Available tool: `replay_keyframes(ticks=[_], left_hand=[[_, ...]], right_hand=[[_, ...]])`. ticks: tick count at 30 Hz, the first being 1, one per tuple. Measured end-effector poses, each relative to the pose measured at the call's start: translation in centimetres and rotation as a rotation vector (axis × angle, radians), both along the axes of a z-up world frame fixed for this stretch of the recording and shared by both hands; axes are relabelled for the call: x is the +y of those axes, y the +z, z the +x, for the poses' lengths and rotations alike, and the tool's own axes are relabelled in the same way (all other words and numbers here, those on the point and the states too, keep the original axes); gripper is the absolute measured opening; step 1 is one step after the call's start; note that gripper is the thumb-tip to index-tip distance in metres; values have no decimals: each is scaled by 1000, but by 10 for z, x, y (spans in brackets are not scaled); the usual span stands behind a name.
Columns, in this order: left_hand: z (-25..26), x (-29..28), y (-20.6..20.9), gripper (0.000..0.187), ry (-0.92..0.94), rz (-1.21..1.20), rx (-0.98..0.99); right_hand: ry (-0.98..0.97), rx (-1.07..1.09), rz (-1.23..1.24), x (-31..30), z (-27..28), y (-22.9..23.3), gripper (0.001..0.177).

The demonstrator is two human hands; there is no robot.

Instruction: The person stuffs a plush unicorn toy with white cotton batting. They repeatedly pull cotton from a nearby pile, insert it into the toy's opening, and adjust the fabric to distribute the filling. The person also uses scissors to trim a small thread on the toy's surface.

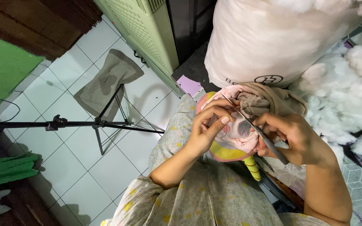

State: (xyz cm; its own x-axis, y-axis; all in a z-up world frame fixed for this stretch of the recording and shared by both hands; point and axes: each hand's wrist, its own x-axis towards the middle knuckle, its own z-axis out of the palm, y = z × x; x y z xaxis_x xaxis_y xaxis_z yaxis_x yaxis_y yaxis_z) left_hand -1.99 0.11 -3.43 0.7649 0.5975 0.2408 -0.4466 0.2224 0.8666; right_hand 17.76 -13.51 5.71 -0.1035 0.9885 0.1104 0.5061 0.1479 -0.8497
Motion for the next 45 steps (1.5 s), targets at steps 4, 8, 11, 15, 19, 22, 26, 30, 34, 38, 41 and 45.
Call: replay_keyframes(ticks=[4,8,11,15,19,22,26,30,34,38,41,45], left_hand=[[-1,1,-1,11,4,29,-7],[-1,1,-1,11,14,33,-11],[-1,1,-1,10,0,-13,-27],[-1,1,0,10,8,16,11],[0,0,3,10,-25,-1,-39],[0,0,4,11,-22,-10,-59],[-1,0,3,11,-39,-147,47],[-3,2,2,11,64,51,-23],[-4,3,7,11,145,12,-19],[-6,-1,21,11,43,-66,45],[-2,-6,39,12,-128,-59,43],[20,-21,71,14,-426,-14,-47]], right_hand=[[-93,-102,-93,-1,0,0,46],[-147,-81,-218,-2,-2,0,53],[-153,-96,-185,-4,-1,-4,49],[-80,-52,-45,-7,4,-14,53],[-53,215,-227,-8,9,-24,53],[-63,199,-215,-9,9,-29,52],[-23,175,-247,-8,11,-27,50],[-31,19,-45,-13,7,-14,69],[-209,-185,-76,-31,1,18,64],[-564,-439,-132,-54,-15,34,69],[-671,-402,-143,-71,-22,31,71],[-827,-406,-200,-114,-28,18,68]])
